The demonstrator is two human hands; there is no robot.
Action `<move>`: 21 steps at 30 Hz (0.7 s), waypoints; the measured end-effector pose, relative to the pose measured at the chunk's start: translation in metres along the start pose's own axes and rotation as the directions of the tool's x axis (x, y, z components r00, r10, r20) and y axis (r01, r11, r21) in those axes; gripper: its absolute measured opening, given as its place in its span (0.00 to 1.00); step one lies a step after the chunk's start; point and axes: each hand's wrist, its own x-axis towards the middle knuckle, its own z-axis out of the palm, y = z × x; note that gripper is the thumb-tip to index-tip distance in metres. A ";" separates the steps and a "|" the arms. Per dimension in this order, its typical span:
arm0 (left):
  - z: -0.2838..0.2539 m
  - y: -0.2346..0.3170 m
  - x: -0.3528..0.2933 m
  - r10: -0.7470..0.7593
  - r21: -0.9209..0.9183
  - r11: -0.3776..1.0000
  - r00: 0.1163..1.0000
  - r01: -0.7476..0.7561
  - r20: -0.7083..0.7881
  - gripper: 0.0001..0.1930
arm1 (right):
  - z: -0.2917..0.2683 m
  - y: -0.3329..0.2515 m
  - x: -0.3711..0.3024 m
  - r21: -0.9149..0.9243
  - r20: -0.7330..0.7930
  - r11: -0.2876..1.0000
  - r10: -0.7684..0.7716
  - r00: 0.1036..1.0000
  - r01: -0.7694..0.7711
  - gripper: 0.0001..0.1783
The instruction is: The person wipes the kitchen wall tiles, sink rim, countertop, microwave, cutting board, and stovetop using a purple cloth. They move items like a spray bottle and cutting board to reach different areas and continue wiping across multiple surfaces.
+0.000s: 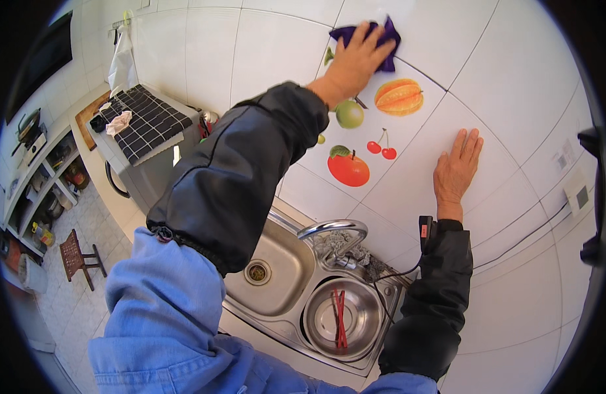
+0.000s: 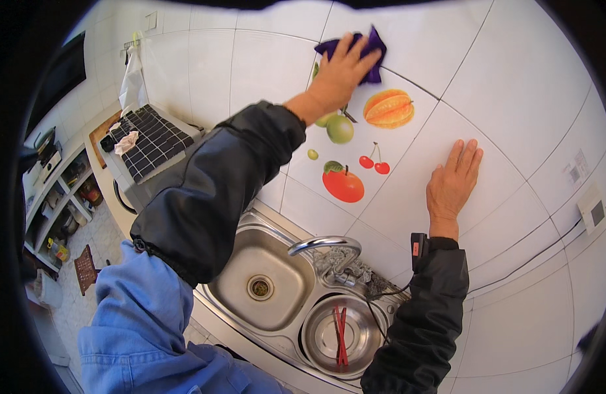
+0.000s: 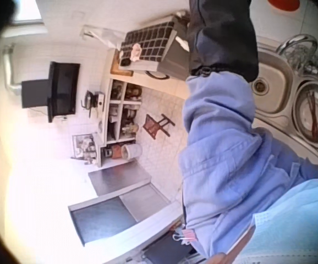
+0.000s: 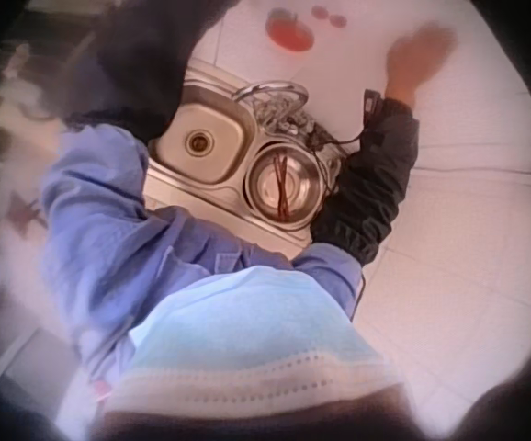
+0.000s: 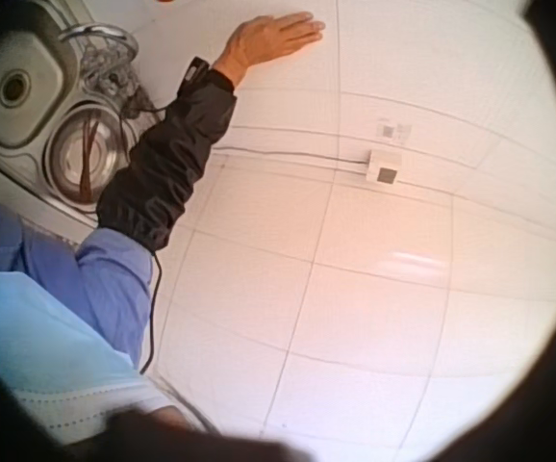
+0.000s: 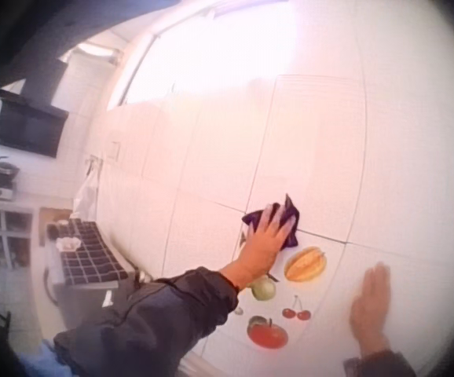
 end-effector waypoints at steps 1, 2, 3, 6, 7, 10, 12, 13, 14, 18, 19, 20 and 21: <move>0.003 0.009 -0.017 0.072 0.048 0.996 0.997 -0.070 -0.033 0.33 | 0.002 -0.001 0.000 -0.020 -0.020 1.000 -0.006 1.000 0.006 0.40; 0.005 0.017 -0.035 0.129 0.057 0.990 0.991 -0.126 -0.044 0.32 | 0.003 -0.001 0.000 -0.043 -0.016 0.999 -0.001 1.000 0.000 0.40; 0.005 0.025 -0.056 0.167 0.071 0.984 0.986 -0.166 -0.015 0.31 | 0.004 -0.002 0.001 -0.068 -0.023 0.998 -0.005 1.000 0.003 0.40; -0.003 0.028 -0.111 0.277 0.017 0.959 0.949 -0.283 0.149 0.30 | 0.004 -0.011 -0.004 -0.135 -0.003 0.991 -0.024 1.000 0.023 0.40; -0.005 0.030 -0.123 0.270 0.010 0.961 0.944 -0.277 0.190 0.30 | 0.001 -0.016 -0.007 -0.159 0.018 0.987 -0.021 1.000 0.023 0.41; -0.012 0.028 -0.132 0.242 -0.067 0.970 0.931 -0.233 0.271 0.29 | -0.010 -0.040 -0.021 -0.025 0.120 0.992 -0.122 0.985 0.126 0.41; -0.018 0.027 -0.121 0.185 -0.232 0.967 0.921 -0.109 0.341 0.30 | -0.019 -0.060 -0.021 0.205 0.120 0.971 -0.150 0.981 0.124 0.42; -0.025 0.029 -0.115 0.151 -0.291 0.953 0.968 -0.088 0.202 0.27 | -0.022 -0.071 -0.016 0.316 0.147 0.945 -0.141 0.979 0.088 0.42; -0.032 0.031 -0.107 0.054 -0.411 0.911 0.980 0.029 0.190 0.28 | -0.025 -0.080 -0.008 0.349 0.065 0.920 -0.213 0.975 0.178 0.43; -0.059 0.039 -0.069 -0.182 -0.724 0.530 0.893 0.441 0.411 0.31 | -0.031 -0.124 0.021 0.482 -0.055 0.814 -0.342 0.938 0.325 0.47; -0.064 0.041 -0.060 -0.176 -0.774 0.367 0.855 0.516 0.487 0.33 | -0.028 -0.135 0.024 0.505 -0.036 0.799 -0.360 0.932 0.328 0.48; -0.069 0.046 -0.056 -0.110 -0.751 0.014 0.747 0.660 0.655 0.36 | -0.025 -0.145 0.025 0.644 -0.046 0.729 -0.265 0.963 0.231 0.49; -0.074 0.049 -0.053 -0.058 -0.666 -0.009 0.664 0.746 0.745 0.37 | -0.023 -0.149 0.024 0.632 -0.078 0.744 -0.218 0.973 0.217 0.48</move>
